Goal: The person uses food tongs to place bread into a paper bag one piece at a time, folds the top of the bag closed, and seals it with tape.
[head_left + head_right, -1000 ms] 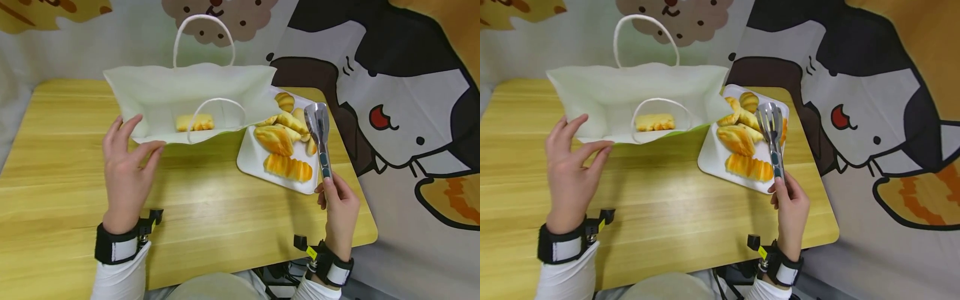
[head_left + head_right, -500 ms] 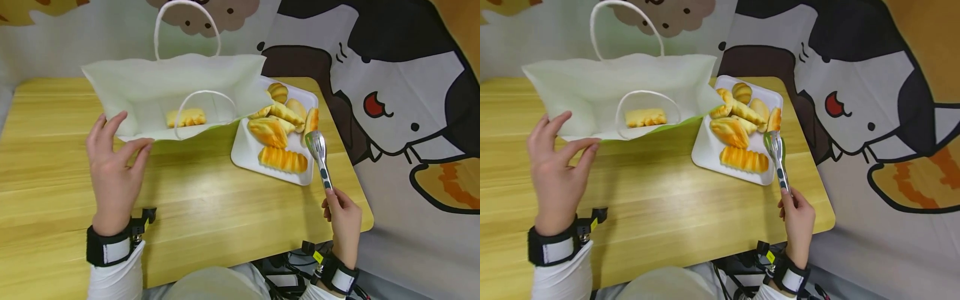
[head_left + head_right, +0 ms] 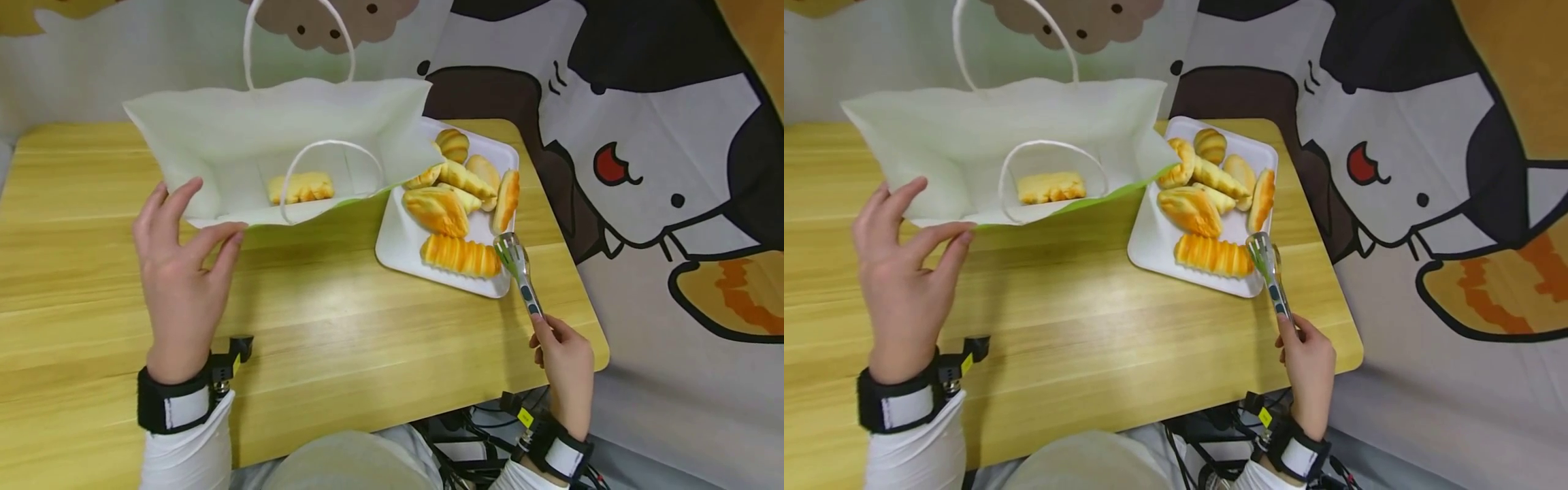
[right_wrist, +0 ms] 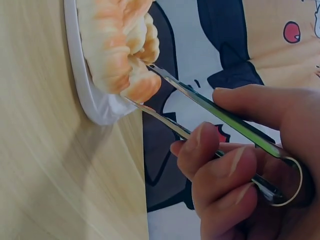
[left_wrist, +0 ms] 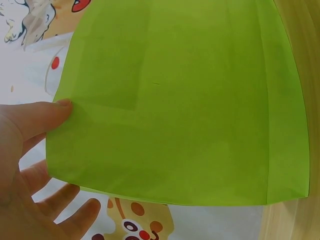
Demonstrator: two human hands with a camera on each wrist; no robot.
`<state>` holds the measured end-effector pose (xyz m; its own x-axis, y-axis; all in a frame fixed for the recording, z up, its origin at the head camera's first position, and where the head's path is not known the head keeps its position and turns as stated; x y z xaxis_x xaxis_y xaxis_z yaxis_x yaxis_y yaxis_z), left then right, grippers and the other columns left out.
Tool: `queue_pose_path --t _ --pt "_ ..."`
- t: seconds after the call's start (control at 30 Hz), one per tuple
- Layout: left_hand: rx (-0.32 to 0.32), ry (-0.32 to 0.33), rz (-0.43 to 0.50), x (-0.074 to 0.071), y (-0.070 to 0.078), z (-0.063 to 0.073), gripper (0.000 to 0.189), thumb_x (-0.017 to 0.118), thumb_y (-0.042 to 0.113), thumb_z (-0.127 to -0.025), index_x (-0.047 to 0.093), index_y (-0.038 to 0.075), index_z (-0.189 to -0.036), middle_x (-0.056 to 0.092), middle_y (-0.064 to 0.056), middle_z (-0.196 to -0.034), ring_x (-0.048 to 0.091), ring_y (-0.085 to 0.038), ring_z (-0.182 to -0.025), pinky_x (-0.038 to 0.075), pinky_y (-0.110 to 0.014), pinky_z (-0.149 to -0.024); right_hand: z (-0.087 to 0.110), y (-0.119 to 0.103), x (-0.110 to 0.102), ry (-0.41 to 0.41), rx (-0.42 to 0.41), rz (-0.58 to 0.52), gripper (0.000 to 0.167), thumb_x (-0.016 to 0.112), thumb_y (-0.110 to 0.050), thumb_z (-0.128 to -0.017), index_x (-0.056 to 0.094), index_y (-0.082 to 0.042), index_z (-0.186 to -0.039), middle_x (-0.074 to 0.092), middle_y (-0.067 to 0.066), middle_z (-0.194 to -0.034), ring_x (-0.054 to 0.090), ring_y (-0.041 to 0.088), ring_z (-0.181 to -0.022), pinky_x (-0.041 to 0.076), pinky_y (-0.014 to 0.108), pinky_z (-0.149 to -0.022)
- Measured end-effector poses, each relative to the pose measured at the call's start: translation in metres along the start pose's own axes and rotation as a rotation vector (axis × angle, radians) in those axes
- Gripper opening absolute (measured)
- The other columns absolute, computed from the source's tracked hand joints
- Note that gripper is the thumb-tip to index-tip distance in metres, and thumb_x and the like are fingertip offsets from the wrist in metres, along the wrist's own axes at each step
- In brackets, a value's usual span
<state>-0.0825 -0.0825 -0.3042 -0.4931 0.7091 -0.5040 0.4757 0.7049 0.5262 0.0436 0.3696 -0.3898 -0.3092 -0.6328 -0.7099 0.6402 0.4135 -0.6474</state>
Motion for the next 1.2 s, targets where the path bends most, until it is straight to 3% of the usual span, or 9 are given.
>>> queue_pose_path --t 0.37,0.7,0.97,1.2 --pt "-0.005 0.009 0.008 -0.002 0.003 0.000 0.020 0.067 0.013 -0.080 0.068 -0.006 -0.076 0.048 -0.007 -0.129 0.027 -0.026 -0.127 0.019 -0.043 -0.105 0.003 0.010 -0.007 -0.170 -0.010 -0.039 0.058 0.048 -0.056 -0.083 0.058 -0.004 -0.106 0.056 0.012 -0.070 0.046 0.021 -0.050 0.036 0.033 -0.043" --pt "-0.013 0.002 0.009 -0.001 0.004 0.001 0.022 0.066 0.015 -0.081 0.068 -0.006 -0.077 0.048 -0.007 -0.129 0.027 -0.026 -0.127 0.020 -0.043 -0.105 -0.004 0.027 -0.008 -0.268 0.051 -0.244 0.062 0.052 -0.051 -0.083 0.055 0.010 -0.098 0.053 0.008 -0.065 0.044 0.017 -0.051 0.036 0.031 -0.045" --pt "-0.011 0.005 0.006 0.000 0.005 0.001 0.016 0.068 0.009 -0.079 0.068 -0.006 -0.077 0.048 -0.007 -0.129 0.028 -0.026 -0.127 0.020 -0.043 -0.104 -0.008 0.028 -0.005 -0.279 0.009 -0.182 0.056 0.052 -0.049 -0.084 0.055 -0.001 -0.113 0.053 0.009 -0.071 0.046 0.016 -0.054 0.041 0.029 -0.046" --pt "-0.011 -0.007 0.005 0.001 0.007 0.001 0.014 0.068 0.008 -0.079 0.068 -0.006 -0.078 0.048 -0.007 -0.129 0.027 -0.026 -0.127 0.020 -0.043 -0.104 -0.010 0.031 -0.001 -0.214 0.028 -0.233 0.055 0.056 -0.047 -0.082 0.058 0.000 -0.110 0.052 0.008 -0.066 0.044 0.017 -0.053 0.037 0.027 -0.045"
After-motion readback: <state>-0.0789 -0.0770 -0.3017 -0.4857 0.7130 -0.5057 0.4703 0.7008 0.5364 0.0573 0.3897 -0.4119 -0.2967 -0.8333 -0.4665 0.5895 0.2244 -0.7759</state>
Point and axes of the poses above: each hand's wrist, its own z-axis away from the middle knuckle, its own x-axis out of the palm, y = z × x, the point moved 2 cm from there along -z, towards the middle knuckle
